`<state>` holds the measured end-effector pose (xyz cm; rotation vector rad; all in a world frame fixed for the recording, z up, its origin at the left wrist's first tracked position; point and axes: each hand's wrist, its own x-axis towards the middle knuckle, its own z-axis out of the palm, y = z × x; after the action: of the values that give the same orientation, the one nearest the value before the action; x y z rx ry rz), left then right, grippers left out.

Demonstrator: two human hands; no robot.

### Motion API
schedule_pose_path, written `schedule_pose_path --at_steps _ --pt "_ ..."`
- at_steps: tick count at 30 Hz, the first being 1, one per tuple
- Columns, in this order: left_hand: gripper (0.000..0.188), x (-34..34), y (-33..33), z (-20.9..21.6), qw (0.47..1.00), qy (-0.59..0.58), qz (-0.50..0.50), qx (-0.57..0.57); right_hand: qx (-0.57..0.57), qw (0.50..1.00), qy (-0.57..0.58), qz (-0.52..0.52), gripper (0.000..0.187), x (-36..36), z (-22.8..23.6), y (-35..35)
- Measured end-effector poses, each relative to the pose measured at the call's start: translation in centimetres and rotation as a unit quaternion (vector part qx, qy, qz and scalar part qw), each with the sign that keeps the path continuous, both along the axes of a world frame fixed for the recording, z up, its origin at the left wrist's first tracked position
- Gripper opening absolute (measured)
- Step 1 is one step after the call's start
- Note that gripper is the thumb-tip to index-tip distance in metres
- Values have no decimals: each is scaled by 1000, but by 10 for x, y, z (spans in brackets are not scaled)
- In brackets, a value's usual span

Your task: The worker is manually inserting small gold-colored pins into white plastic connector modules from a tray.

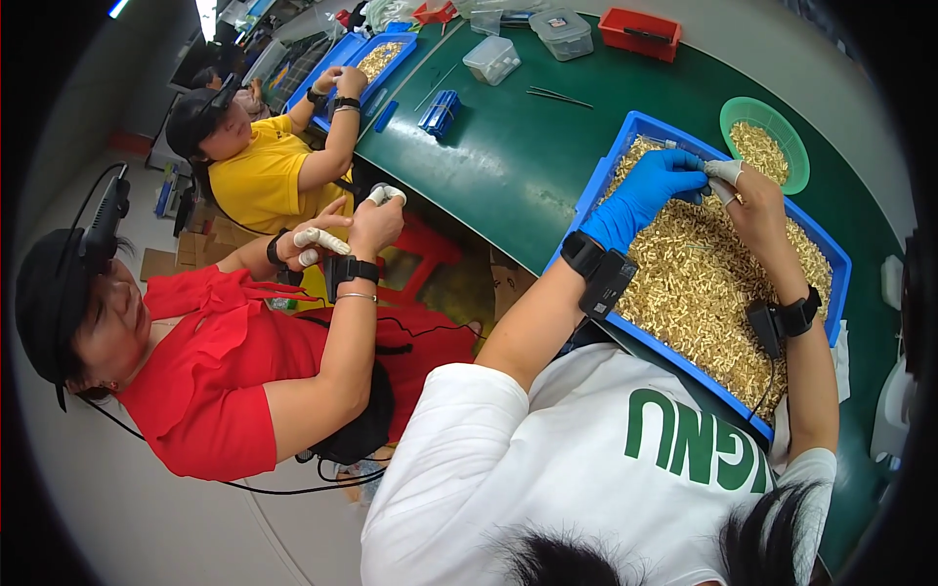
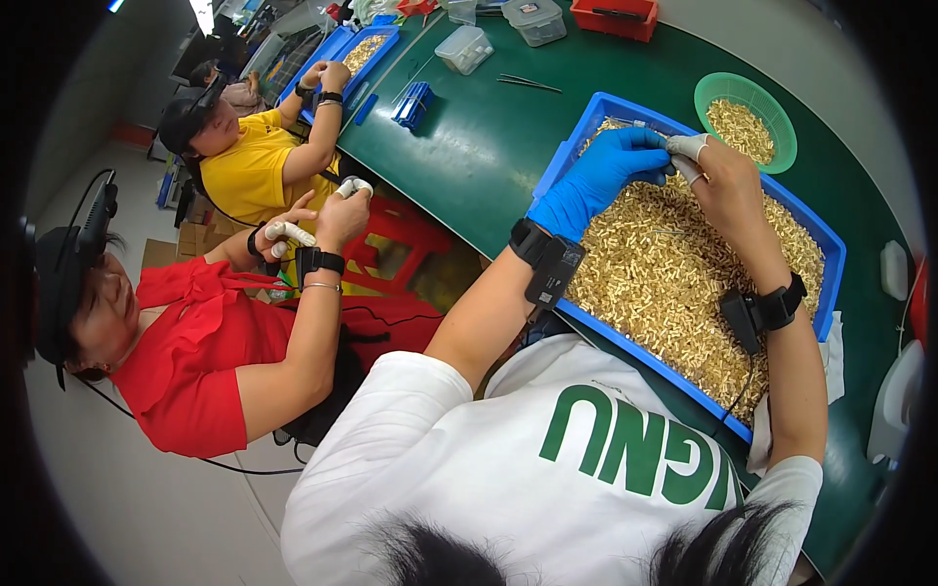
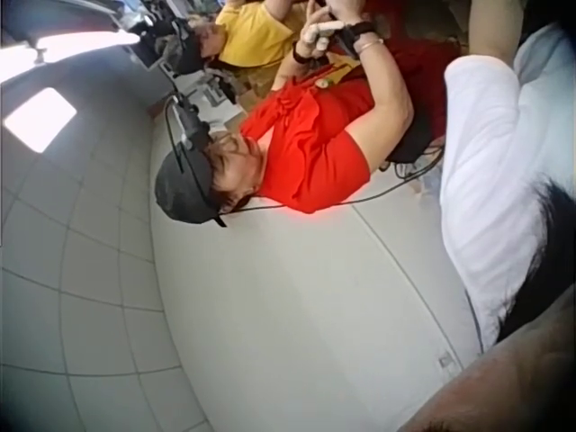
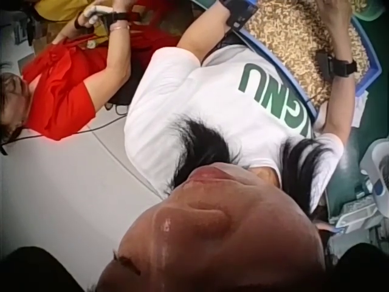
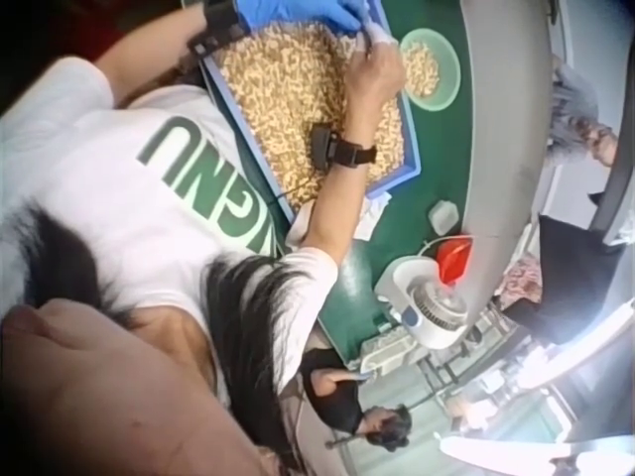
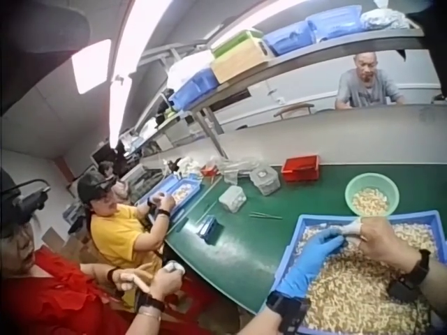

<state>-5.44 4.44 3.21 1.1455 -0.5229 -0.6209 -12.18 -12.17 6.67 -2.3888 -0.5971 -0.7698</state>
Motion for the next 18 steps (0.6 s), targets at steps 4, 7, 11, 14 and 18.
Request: schedule_pose_path --at_steps 4,7,11,14,18 --pt "22 4 -3 -1 1000 -4 -1 -3 20 1000 -16 2 18 3 1 1" --pt "22 4 -1 -1 1000 15 -3 3 28 1000 5 0 18 2 2 1" --pt "23 -2 4 -4 955 -226 150 124 37 999 31 -3 15 -4 3 9" --pt "23 -20 32 20 894 -332 263 145 -18 998 54 10 14 -8 5 7" --pt "24 -82 128 81 796 -384 371 286 -65 992 99 46 12 -18 12 15"
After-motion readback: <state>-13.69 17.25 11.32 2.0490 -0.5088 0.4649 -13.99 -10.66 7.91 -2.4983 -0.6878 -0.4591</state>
